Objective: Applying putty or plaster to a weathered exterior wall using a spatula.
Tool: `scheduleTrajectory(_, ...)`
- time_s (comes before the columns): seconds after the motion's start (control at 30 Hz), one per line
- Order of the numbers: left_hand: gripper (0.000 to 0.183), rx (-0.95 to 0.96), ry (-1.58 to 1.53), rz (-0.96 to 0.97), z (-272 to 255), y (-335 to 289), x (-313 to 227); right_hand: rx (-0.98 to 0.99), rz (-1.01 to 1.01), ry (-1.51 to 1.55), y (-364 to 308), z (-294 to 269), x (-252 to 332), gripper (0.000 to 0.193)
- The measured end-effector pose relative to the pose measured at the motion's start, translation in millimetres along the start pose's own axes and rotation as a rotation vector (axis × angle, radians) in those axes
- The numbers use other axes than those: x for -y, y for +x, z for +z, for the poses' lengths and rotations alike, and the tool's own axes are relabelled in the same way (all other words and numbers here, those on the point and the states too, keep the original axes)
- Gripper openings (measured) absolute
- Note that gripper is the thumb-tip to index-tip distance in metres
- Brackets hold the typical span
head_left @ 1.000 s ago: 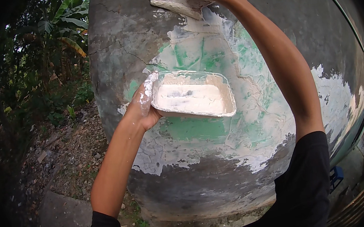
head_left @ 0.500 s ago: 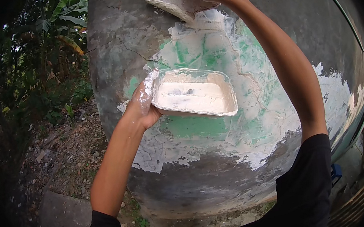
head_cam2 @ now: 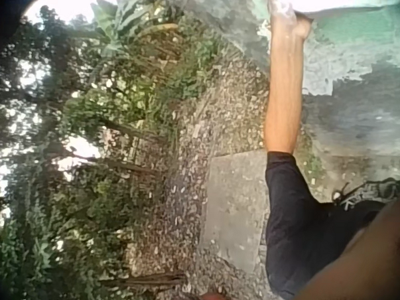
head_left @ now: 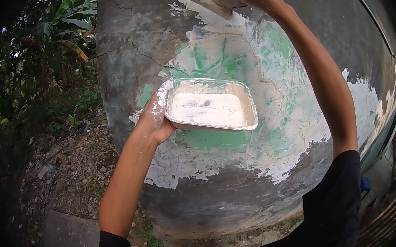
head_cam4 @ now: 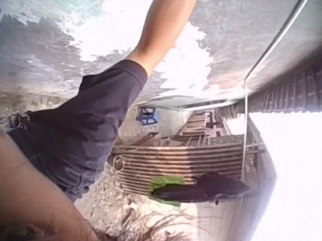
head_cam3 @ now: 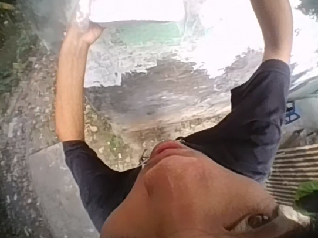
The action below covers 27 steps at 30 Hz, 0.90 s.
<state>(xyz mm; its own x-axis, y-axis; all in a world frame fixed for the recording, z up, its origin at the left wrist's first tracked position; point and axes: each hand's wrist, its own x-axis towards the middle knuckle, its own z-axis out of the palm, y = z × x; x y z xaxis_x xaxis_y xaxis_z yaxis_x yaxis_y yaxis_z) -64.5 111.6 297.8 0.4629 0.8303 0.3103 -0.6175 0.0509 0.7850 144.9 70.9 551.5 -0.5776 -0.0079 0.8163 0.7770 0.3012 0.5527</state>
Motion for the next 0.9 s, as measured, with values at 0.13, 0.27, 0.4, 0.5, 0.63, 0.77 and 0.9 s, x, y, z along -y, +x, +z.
scheduleTrajectory(0.13,0.044,-0.002,-0.016,-0.018,-4,0,0,0.289,-0.192,0.044,-27,13,11,0.025)
scheduleTrajectory(0.27,0.044,0.017,-0.031,-0.030,0,2,3,0.348,-0.216,-0.131,-45,29,0,0.032)
scheduleTrajectory(0.4,0.044,-0.004,-0.001,-0.019,4,5,6,0.326,-0.255,-0.316,-29,29,-7,0.035)
scheduleTrajectory(0.5,0.044,-0.021,-0.004,-0.019,1,4,5,0.355,-0.254,-0.209,-2,5,17,0.021)
scheduleTrajectory(0.63,0.044,-0.012,-0.003,-0.016,8,5,6,0.281,-0.286,-0.282,23,-4,9,0.020)
scheduleTrajectory(0.77,0.048,0.002,-0.004,-0.011,7,3,7,0.109,-0.296,-0.276,40,-4,-28,0.028)
scheduleTrajectory(0.9,0.048,-0.021,0.000,0.008,3,1,3,0.061,-0.040,0.308,40,-8,-34,0.027)
